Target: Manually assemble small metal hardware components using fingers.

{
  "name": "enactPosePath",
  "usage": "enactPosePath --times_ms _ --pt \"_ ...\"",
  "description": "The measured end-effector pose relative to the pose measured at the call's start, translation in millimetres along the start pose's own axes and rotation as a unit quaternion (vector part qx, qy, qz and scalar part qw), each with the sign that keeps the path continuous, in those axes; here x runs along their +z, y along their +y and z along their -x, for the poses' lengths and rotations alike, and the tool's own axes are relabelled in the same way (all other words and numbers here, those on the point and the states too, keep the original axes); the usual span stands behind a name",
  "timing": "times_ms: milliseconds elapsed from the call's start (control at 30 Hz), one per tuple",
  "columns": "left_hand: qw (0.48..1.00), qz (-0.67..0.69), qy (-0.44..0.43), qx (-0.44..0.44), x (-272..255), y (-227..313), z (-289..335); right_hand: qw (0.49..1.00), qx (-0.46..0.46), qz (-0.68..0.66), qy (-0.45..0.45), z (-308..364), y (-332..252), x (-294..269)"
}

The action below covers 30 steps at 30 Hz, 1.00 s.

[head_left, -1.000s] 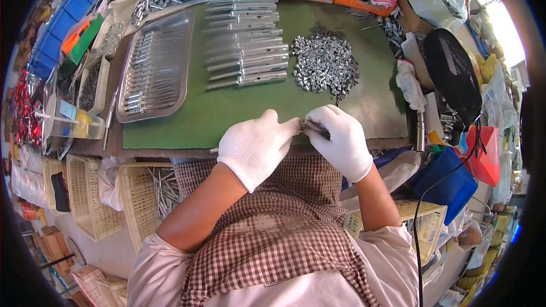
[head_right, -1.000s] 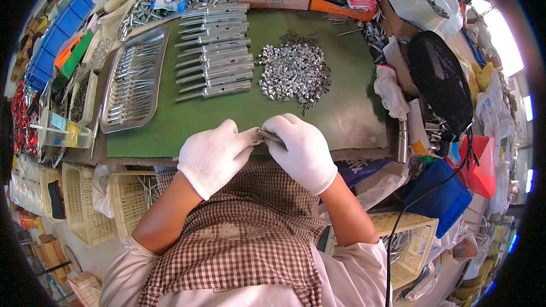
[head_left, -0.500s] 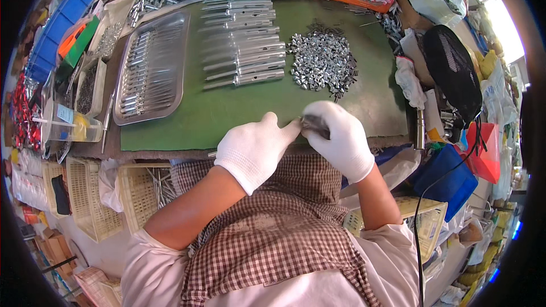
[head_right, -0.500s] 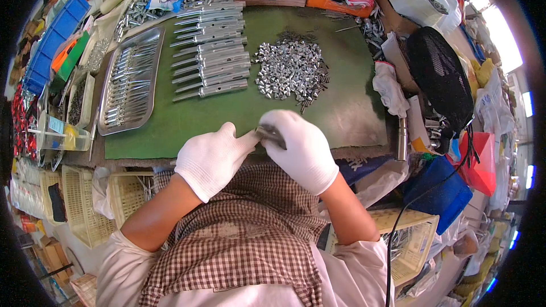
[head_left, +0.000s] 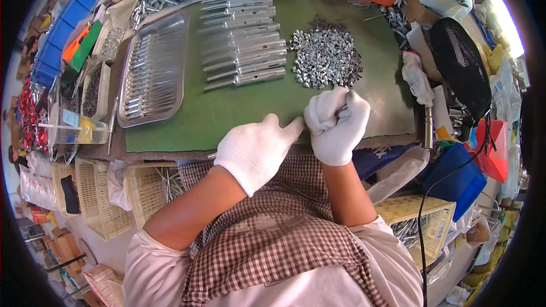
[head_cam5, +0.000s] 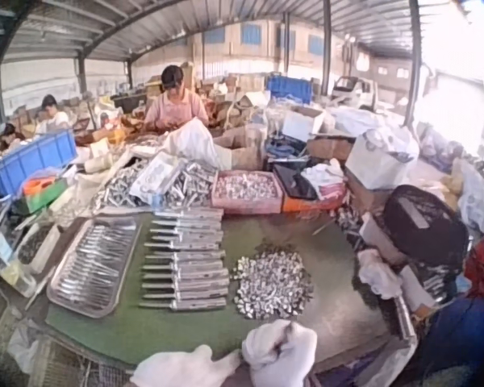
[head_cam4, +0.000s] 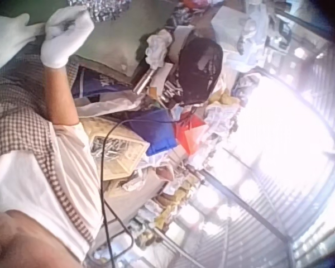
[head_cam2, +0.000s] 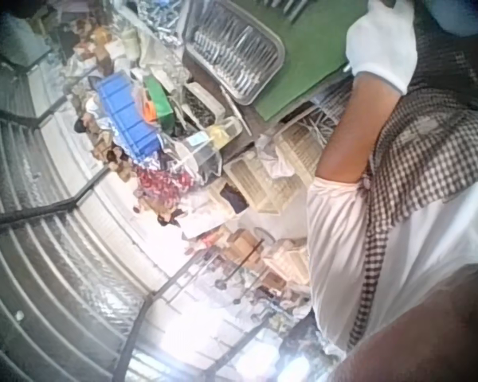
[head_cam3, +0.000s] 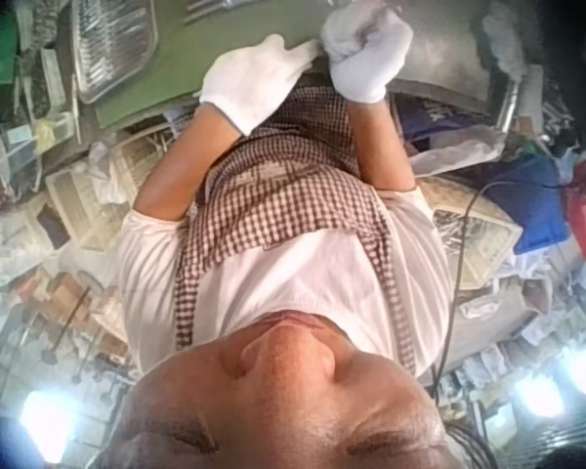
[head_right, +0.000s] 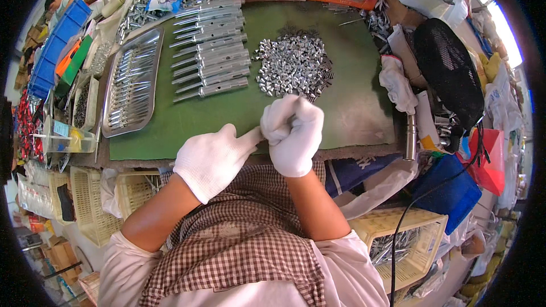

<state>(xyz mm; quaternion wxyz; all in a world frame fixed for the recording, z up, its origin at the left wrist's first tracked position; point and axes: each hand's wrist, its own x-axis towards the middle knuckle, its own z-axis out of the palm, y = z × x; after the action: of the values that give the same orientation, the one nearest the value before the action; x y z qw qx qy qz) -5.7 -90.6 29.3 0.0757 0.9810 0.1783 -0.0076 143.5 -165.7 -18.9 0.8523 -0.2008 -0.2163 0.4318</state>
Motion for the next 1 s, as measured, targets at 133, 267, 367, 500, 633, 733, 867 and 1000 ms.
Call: enactPosePath --times_ms 133,267,367,500,633,733,867,1000 --pt "0.999 0.006 -0.037 0.031 -8 -4 -6 0.974 -0.036 0.225 0.014 11 2 9" --pt "0.996 -0.058 -0.063 0.016 -14 15 -18 0.984 -0.076 0.160 0.025 9 3 1" --pt "0.995 -0.079 -0.015 0.061 -7 16 -29 0.993 -0.029 0.099 0.055 7 -4 -9" --pt "0.998 -0.010 0.035 0.044 6 -17 -11 1.000 -0.001 -0.010 0.029 1 -7 -11" --pt "0.991 -0.005 0.121 -0.064 -5 -41 56 0.996 0.012 0.052 0.072 2 -10 -6" --pt "0.973 0.010 0.164 -0.164 -9 -58 103 0.993 0.025 0.069 0.092 1 -13 -8" --pt "0.951 -0.017 0.167 -0.259 1 -78 162 0.988 0.008 0.138 0.069 0 -14 -15" --pt "0.882 -0.041 0.245 -0.401 16 -109 236 0.980 0.020 0.188 0.060 -1 -15 -13"
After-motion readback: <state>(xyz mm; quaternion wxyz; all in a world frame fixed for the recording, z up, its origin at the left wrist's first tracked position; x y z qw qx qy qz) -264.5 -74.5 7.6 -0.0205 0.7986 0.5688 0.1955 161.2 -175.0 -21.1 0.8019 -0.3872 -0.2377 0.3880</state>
